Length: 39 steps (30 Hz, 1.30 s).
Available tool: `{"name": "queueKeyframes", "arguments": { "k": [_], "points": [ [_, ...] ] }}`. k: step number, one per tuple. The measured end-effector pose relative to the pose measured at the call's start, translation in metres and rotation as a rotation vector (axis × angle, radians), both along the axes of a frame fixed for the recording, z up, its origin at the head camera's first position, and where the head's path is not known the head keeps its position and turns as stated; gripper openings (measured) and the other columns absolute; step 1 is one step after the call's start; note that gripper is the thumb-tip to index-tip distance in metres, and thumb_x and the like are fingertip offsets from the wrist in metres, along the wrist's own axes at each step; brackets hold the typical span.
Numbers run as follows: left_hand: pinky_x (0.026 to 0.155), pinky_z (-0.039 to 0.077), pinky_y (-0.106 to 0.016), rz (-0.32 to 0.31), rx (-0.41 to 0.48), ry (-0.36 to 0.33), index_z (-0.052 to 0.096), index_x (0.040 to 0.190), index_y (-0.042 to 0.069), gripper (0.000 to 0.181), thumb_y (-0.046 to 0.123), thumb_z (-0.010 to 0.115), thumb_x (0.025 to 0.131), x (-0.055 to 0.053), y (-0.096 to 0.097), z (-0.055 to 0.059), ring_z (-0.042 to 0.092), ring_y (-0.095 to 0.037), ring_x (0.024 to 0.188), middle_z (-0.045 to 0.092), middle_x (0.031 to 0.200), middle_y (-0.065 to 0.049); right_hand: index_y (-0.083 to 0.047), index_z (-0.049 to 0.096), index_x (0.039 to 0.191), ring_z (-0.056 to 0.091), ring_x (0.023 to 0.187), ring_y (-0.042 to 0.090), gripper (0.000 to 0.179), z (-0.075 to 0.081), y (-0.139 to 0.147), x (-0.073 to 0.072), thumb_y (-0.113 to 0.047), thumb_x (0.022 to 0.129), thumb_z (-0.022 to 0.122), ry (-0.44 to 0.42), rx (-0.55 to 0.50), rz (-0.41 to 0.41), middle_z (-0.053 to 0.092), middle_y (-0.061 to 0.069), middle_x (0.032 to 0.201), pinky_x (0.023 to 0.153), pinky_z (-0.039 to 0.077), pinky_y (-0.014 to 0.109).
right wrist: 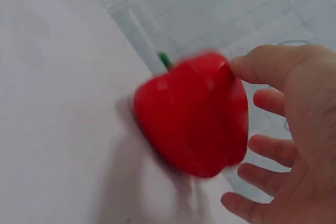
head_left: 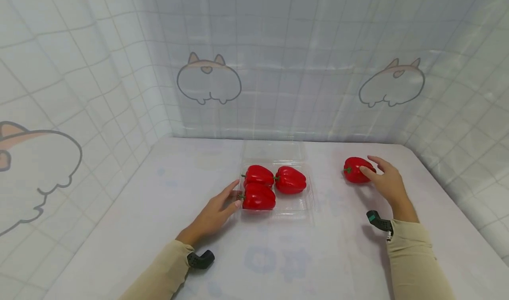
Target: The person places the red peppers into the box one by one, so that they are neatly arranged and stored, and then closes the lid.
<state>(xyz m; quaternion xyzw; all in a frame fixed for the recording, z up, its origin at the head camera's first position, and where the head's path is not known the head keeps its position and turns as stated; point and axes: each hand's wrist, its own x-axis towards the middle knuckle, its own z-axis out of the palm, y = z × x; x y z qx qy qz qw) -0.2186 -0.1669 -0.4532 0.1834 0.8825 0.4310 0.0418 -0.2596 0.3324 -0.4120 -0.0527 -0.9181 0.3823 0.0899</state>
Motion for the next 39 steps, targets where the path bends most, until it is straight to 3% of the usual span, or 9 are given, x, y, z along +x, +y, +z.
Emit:
{"name": "queueKeyframes", "arguments": {
  "k": [5, 15, 27, 39],
  "points": [
    [0.106, 0.041, -0.059, 0.006, 0.002, -0.009, 0.025, 0.160, 0.034, 0.072, 0.050, 0.057, 0.098, 0.001, 0.000, -0.001, 0.044, -0.026, 0.138, 0.051, 0.148, -0.003, -0.005, 0.033, 0.156, 0.029, 0.136, 0.056, 0.077, -0.007, 0.000, 0.000, -0.052, 0.099, 0.055, -0.053, 0.008, 0.011, 0.030, 0.034, 0.153, 0.096, 0.042, 0.070],
    [0.106, 0.042, -0.057, 0.003, 0.001, 0.006, 0.025, 0.160, 0.034, 0.071, 0.051, 0.057, 0.098, -0.001, 0.001, -0.001, 0.046, -0.026, 0.136, 0.052, 0.146, -0.003, -0.005, 0.022, 0.159, 0.028, 0.138, 0.055, 0.083, -0.011, 0.004, -0.001, -0.054, 0.099, 0.053, -0.064, -0.044, 0.044, 0.026, 0.033, 0.156, 0.103, 0.038, 0.068],
    [0.109, 0.038, -0.057, -0.020, 0.018, -0.001, 0.025, 0.160, 0.032, 0.069, 0.049, 0.056, 0.100, -0.002, -0.002, 0.000, 0.046, -0.025, 0.137, 0.053, 0.146, -0.004, -0.011, 0.015, 0.161, 0.020, 0.142, 0.054, 0.084, -0.013, 0.003, 0.002, -0.046, 0.099, 0.059, -0.061, -0.256, 0.020, 0.020, 0.032, 0.159, 0.106, 0.033, 0.068],
    [0.107, 0.039, -0.059, -0.006, 0.007, -0.005, 0.025, 0.160, 0.033, 0.071, 0.053, 0.056, 0.098, -0.001, 0.000, 0.000, 0.045, -0.026, 0.138, 0.052, 0.147, -0.005, -0.016, 0.007, 0.163, 0.012, 0.146, 0.053, 0.089, -0.013, 0.004, 0.002, -0.048, 0.098, 0.060, -0.109, -0.267, 0.049, 0.011, 0.028, 0.162, 0.108, 0.029, 0.070]
  ]
}}
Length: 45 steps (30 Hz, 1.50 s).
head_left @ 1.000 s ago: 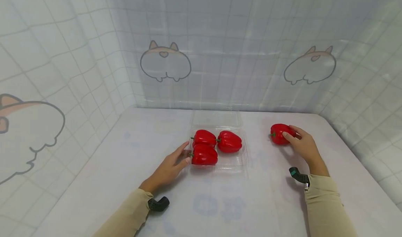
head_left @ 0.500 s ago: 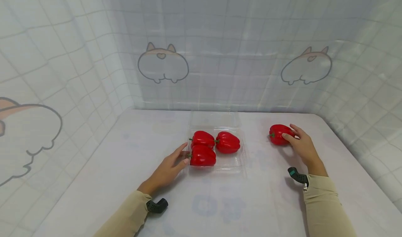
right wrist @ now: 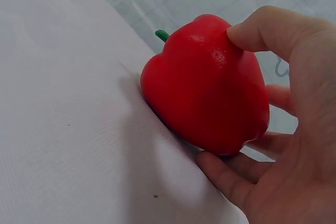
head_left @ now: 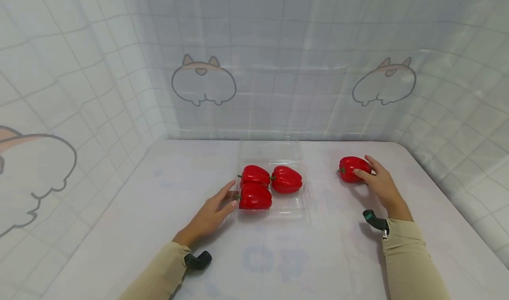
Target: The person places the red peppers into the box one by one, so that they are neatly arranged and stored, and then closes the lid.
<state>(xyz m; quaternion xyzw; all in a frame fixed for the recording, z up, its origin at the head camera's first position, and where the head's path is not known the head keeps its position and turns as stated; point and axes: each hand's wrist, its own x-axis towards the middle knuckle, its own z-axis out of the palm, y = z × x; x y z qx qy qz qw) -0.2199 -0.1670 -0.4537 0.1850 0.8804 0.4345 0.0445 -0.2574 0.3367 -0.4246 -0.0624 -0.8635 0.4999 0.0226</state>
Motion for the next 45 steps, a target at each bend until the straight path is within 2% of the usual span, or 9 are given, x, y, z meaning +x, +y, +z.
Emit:
{"name": "queueKeyframes", "arguments": {
  "k": [8, 20, 25, 32, 37, 41, 45],
  "points": [
    [0.108, 0.037, -0.060, 0.003, 0.007, -0.006, 0.026, 0.159, 0.034, 0.072, 0.055, 0.055, 0.098, 0.001, 0.000, 0.002, 0.043, -0.028, 0.139, 0.050, 0.148, -0.006, -0.013, 0.011, 0.162, 0.015, 0.144, 0.054, 0.087, 0.001, -0.001, 0.001, -0.049, 0.099, 0.058, -0.001, 0.035, 0.001, 0.014, 0.031, 0.161, 0.106, 0.032, 0.070],
    [0.107, 0.039, -0.059, 0.001, 0.001, 0.001, 0.025, 0.159, 0.034, 0.071, 0.054, 0.055, 0.098, 0.002, 0.000, 0.001, 0.044, -0.028, 0.139, 0.051, 0.148, -0.006, -0.011, 0.013, 0.161, 0.021, 0.141, 0.054, 0.094, 0.001, -0.001, -0.002, -0.051, 0.094, 0.064, -0.015, 0.004, -0.032, 0.018, 0.032, 0.158, 0.103, 0.039, 0.066],
    [0.107, 0.039, -0.060, 0.002, 0.000, -0.004, 0.025, 0.159, 0.034, 0.072, 0.055, 0.055, 0.098, 0.001, 0.000, 0.001, 0.044, -0.028, 0.138, 0.051, 0.148, -0.007, -0.008, 0.014, 0.160, 0.025, 0.141, 0.049, 0.094, 0.002, -0.003, -0.003, -0.052, 0.094, 0.064, -0.027, -0.079, -0.037, 0.021, 0.028, 0.158, 0.105, 0.042, 0.058],
    [0.107, 0.039, -0.059, -0.005, 0.003, 0.006, 0.025, 0.160, 0.033, 0.070, 0.053, 0.054, 0.099, 0.000, 0.000, 0.000, 0.045, -0.027, 0.138, 0.051, 0.148, -0.006, -0.006, 0.011, 0.159, 0.028, 0.141, 0.042, 0.099, 0.002, -0.006, -0.005, -0.052, 0.092, 0.067, -0.018, -0.251, -0.057, 0.018, 0.023, 0.161, 0.099, 0.050, 0.037],
    [0.107, 0.039, -0.058, -0.008, 0.007, 0.002, 0.025, 0.160, 0.032, 0.070, 0.053, 0.054, 0.099, 0.000, 0.000, 0.000, 0.045, -0.027, 0.138, 0.051, 0.147, -0.006, -0.006, 0.011, 0.156, 0.026, 0.141, 0.038, 0.093, 0.002, -0.011, -0.007, -0.044, 0.094, 0.068, 0.007, -0.373, -0.015, 0.017, 0.021, 0.160, 0.092, 0.052, 0.024],
    [0.108, 0.039, -0.058, -0.006, 0.002, 0.003, 0.025, 0.159, 0.034, 0.070, 0.054, 0.054, 0.099, 0.001, -0.001, 0.001, 0.044, -0.027, 0.139, 0.051, 0.148, -0.006, -0.009, 0.014, 0.155, 0.029, 0.139, 0.034, 0.086, 0.003, -0.017, -0.007, -0.041, 0.096, 0.068, 0.010, -0.423, 0.032, 0.019, 0.019, 0.159, 0.094, 0.051, 0.025],
    [0.108, 0.039, -0.058, -0.004, -0.007, 0.009, 0.025, 0.159, 0.035, 0.069, 0.053, 0.054, 0.099, 0.000, 0.000, 0.001, 0.044, -0.027, 0.139, 0.051, 0.148, -0.006, -0.015, 0.014, 0.160, 0.025, 0.141, 0.035, 0.086, 0.004, -0.023, -0.006, -0.039, 0.097, 0.066, 0.004, -0.414, 0.086, 0.018, 0.017, 0.161, 0.099, 0.049, 0.032]
  ]
}}
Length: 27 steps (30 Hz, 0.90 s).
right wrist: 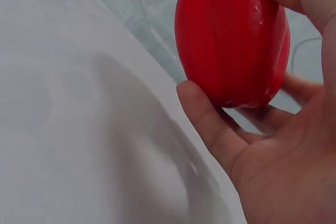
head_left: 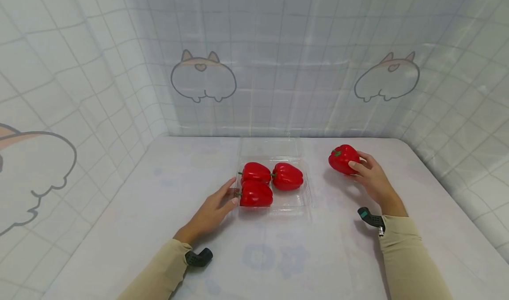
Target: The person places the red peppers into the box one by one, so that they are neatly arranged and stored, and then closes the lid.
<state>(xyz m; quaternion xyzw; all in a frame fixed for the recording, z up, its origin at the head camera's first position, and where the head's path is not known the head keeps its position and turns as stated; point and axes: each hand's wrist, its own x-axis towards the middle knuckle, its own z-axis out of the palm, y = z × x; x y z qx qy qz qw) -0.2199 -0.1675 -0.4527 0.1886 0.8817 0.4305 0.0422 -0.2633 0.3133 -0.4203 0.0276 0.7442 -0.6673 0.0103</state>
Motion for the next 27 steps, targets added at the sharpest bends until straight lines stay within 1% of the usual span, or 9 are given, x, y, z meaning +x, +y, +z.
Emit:
{"name": "queueKeyframes", "arguments": {
  "k": [4, 7, 11, 14, 20, 24, 27],
  "points": [
    [0.108, 0.039, -0.058, 0.000, -0.002, 0.007, 0.025, 0.159, 0.034, 0.067, 0.048, 0.054, 0.100, 0.000, 0.000, 0.000, 0.044, -0.027, 0.139, 0.051, 0.147, -0.006, -0.019, 0.016, 0.161, 0.024, 0.142, 0.037, 0.082, 0.001, -0.005, -0.001, -0.036, 0.098, 0.065, 0.010, -0.006, 0.050, 0.018, 0.017, 0.161, 0.100, 0.049, 0.037],
    [0.108, 0.039, -0.058, -0.001, 0.001, 0.006, 0.025, 0.160, 0.033, 0.067, 0.046, 0.055, 0.101, -0.001, 0.001, 0.001, 0.043, -0.027, 0.139, 0.051, 0.148, -0.006, -0.020, 0.017, 0.161, 0.026, 0.141, 0.035, 0.078, 0.002, -0.008, -0.001, -0.034, 0.099, 0.064, 0.020, -0.015, 0.070, 0.019, 0.017, 0.160, 0.099, 0.050, 0.037],
    [0.108, 0.039, -0.058, 0.005, -0.004, -0.006, 0.025, 0.160, 0.033, 0.069, 0.049, 0.055, 0.100, -0.001, 0.001, 0.001, 0.043, -0.027, 0.140, 0.051, 0.148, -0.005, -0.022, 0.019, 0.161, 0.029, 0.137, 0.032, 0.075, 0.002, -0.013, -0.001, -0.031, 0.100, 0.063, 0.044, -0.018, 0.102, 0.021, 0.016, 0.159, 0.095, 0.053, 0.035],
    [0.108, 0.039, -0.058, 0.010, -0.007, -0.013, 0.025, 0.160, 0.033, 0.069, 0.050, 0.055, 0.100, -0.001, 0.001, 0.001, 0.043, -0.027, 0.139, 0.051, 0.148, -0.005, -0.023, 0.022, 0.160, 0.031, 0.136, 0.031, 0.073, 0.001, -0.017, -0.002, -0.028, 0.100, 0.063, 0.069, -0.027, 0.131, 0.023, 0.015, 0.158, 0.094, 0.054, 0.036],
    [0.107, 0.039, -0.059, 0.005, -0.003, -0.025, 0.025, 0.159, 0.035, 0.069, 0.051, 0.055, 0.099, -0.001, 0.001, 0.001, 0.043, -0.027, 0.140, 0.050, 0.148, -0.006, -0.022, 0.025, 0.159, 0.035, 0.132, 0.028, 0.071, -0.001, -0.022, -0.003, -0.024, 0.100, 0.064, 0.101, -0.044, 0.146, 0.026, 0.014, 0.156, 0.092, 0.055, 0.038],
    [0.107, 0.039, -0.059, 0.006, -0.002, -0.025, 0.025, 0.159, 0.036, 0.069, 0.051, 0.056, 0.099, -0.001, 0.001, 0.001, 0.043, -0.027, 0.139, 0.051, 0.148, -0.005, -0.021, 0.028, 0.157, 0.038, 0.131, 0.027, 0.067, 0.000, -0.026, -0.002, -0.021, 0.100, 0.063, 0.128, -0.085, 0.171, 0.028, 0.013, 0.155, 0.092, 0.054, 0.041],
    [0.107, 0.039, -0.060, 0.004, 0.000, -0.013, 0.025, 0.159, 0.035, 0.069, 0.049, 0.056, 0.099, -0.001, 0.001, 0.002, 0.044, -0.028, 0.138, 0.051, 0.147, -0.007, -0.021, 0.030, 0.155, 0.039, 0.131, 0.027, 0.064, 0.001, -0.030, -0.003, -0.018, 0.100, 0.062, 0.148, -0.122, 0.201, 0.030, 0.012, 0.153, 0.093, 0.054, 0.043]
  ]
}}
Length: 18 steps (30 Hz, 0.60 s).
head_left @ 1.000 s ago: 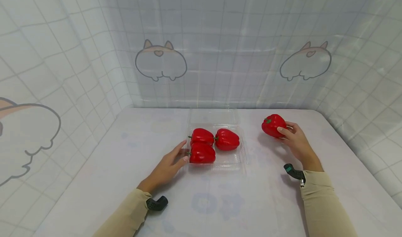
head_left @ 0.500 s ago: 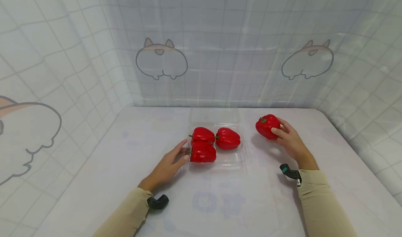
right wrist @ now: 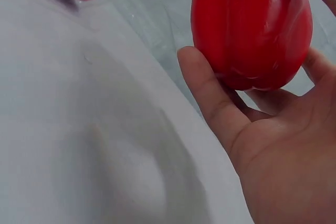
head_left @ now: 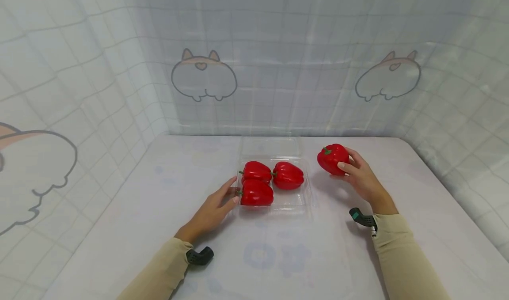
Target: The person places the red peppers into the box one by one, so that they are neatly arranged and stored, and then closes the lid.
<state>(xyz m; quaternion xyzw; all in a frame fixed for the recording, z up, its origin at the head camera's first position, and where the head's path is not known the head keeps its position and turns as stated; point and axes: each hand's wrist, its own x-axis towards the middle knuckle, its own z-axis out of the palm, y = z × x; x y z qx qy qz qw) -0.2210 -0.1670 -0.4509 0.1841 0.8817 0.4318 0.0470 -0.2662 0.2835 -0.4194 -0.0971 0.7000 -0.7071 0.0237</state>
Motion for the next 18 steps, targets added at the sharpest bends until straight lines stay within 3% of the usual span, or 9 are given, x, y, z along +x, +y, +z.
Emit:
{"name": "queueKeyframes", "arguments": {
  "k": [18],
  "points": [
    [0.107, 0.039, -0.059, -0.014, 0.009, 0.024, 0.024, 0.160, 0.030, 0.070, 0.048, 0.055, 0.100, 0.000, 0.000, 0.000, 0.046, -0.030, 0.137, 0.052, 0.147, -0.008, -0.021, 0.027, 0.157, 0.038, 0.132, 0.030, 0.067, 0.007, -0.021, -0.001, -0.014, 0.099, 0.061, 0.022, 0.003, 0.107, 0.032, 0.012, 0.153, 0.087, 0.057, 0.044]
  ]
}}
